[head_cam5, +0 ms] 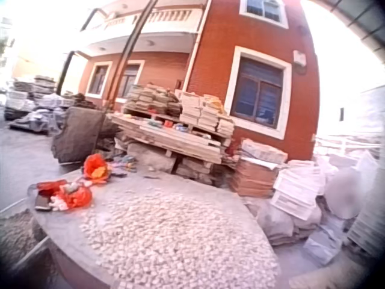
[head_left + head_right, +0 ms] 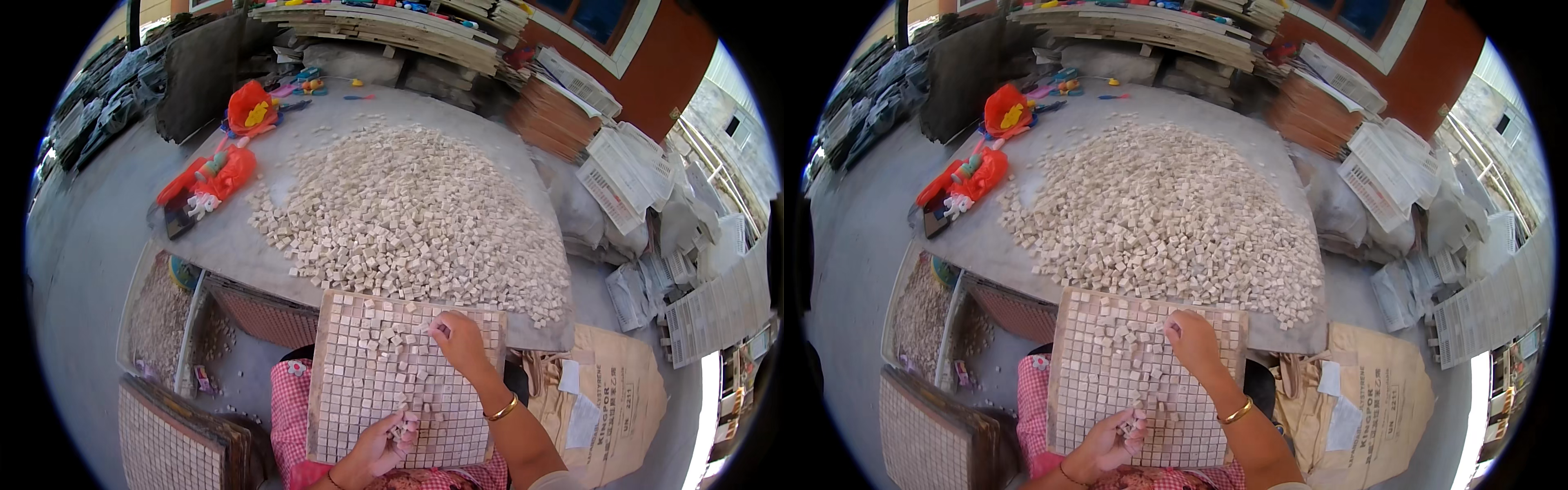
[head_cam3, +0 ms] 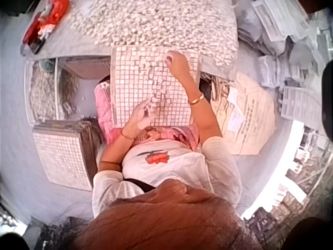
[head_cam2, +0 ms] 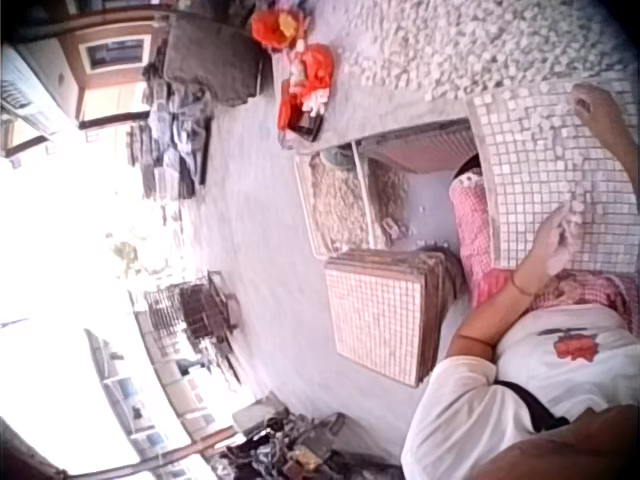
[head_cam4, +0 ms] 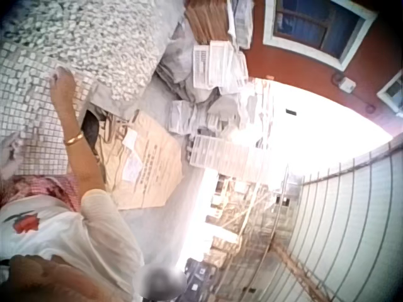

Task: The person sits on the floor and places small, white, cube-shaped pieces into the grid cells of a mesh tile sheet held on their lap. They pick the pieces from a large pile on a nearby table and carefully insert them into the empty slots of the mesh, filling the sheet progressively.

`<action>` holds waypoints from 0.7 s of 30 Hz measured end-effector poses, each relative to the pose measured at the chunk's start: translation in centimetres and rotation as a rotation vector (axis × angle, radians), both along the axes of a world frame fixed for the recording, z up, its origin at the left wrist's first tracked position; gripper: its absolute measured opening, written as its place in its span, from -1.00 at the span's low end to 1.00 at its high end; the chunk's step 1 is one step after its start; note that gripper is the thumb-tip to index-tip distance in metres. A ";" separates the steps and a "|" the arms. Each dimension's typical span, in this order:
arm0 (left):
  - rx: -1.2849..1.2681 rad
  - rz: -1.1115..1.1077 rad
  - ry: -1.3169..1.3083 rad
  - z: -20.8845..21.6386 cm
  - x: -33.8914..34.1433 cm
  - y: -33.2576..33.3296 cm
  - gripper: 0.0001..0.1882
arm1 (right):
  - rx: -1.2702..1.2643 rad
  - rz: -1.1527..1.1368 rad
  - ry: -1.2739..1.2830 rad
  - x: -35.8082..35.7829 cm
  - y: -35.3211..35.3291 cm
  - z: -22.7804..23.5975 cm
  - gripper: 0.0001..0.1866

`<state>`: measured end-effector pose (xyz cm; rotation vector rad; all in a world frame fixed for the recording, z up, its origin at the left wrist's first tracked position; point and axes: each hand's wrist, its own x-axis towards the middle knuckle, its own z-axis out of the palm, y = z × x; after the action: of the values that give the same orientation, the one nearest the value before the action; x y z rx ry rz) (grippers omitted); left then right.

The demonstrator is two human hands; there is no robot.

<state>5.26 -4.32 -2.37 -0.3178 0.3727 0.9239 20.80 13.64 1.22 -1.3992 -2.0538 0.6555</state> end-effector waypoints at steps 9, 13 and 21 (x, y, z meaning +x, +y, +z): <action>0.050 0.004 0.022 -0.4 -1.0 -0.4 -0.74 | -0.024 -0.118 -0.077 -1.1 -0.5 -0.1 -0.89; 0.032 -0.010 0.108 0.2 -1.1 -0.4 -0.74 | 0.138 -0.141 -0.183 -1.5 -1.0 -0.4 -0.91; 0.028 0.034 0.124 -0.2 -1.7 -0.7 -0.76 | 0.009 -0.114 0.021 0.1 -0.5 0.0 -0.95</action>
<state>3.53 -5.02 -2.54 -0.2427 0.4693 0.9843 20.92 13.18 1.25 -1.4850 -1.9424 0.6098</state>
